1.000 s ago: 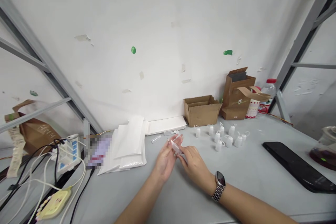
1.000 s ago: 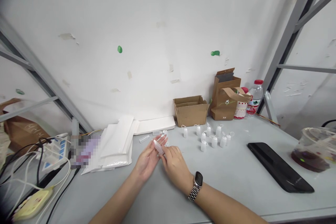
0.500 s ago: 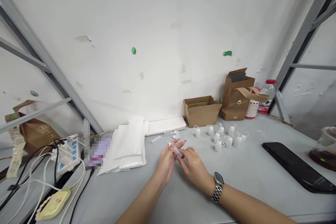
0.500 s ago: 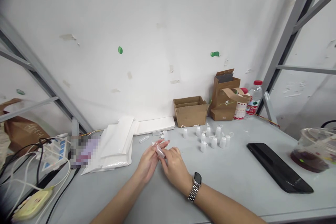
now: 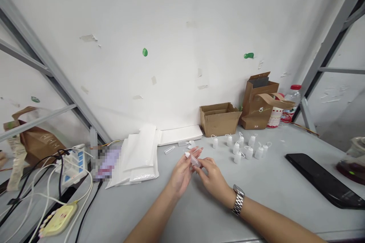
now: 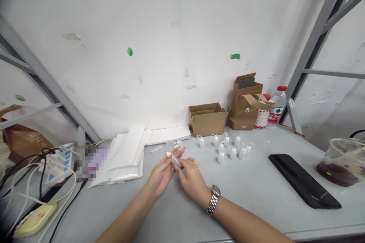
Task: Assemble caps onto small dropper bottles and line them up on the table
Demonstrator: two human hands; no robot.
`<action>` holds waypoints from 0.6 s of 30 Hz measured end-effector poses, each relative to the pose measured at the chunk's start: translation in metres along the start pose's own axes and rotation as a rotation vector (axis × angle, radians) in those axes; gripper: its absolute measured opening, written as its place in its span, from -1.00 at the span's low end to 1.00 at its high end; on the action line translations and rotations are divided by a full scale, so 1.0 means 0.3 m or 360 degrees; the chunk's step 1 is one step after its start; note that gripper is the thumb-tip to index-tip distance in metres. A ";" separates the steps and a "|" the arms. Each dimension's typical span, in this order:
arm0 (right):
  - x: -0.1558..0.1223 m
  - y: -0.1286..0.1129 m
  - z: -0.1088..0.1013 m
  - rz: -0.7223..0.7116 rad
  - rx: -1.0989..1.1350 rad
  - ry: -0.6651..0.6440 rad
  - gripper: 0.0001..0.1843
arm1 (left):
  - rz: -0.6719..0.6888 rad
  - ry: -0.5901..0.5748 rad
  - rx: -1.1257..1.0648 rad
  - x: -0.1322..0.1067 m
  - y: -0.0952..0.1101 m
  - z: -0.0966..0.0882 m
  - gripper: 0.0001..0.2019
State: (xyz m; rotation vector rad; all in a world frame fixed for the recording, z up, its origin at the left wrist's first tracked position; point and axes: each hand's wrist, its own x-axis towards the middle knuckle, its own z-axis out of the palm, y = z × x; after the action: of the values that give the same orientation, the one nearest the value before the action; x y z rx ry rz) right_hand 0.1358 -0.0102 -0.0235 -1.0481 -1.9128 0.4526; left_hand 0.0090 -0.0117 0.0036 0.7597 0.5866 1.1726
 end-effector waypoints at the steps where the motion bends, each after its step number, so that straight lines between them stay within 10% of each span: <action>1: 0.000 -0.004 -0.002 0.0034 0.0012 -0.0003 -0.86 | -0.0016 0.0010 -0.0014 0.002 0.004 0.000 -0.65; 18: -0.004 0.005 0.008 0.0022 -0.0011 0.0008 -0.86 | -0.0060 -0.0037 -0.0152 0.009 -0.008 -0.025 -0.70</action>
State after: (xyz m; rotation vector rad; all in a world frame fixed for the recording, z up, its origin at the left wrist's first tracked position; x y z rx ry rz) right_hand 0.1348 -0.0102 -0.0265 -1.0665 -1.9050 0.4507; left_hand 0.0058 -0.0079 -0.0030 0.6773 0.5196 1.1474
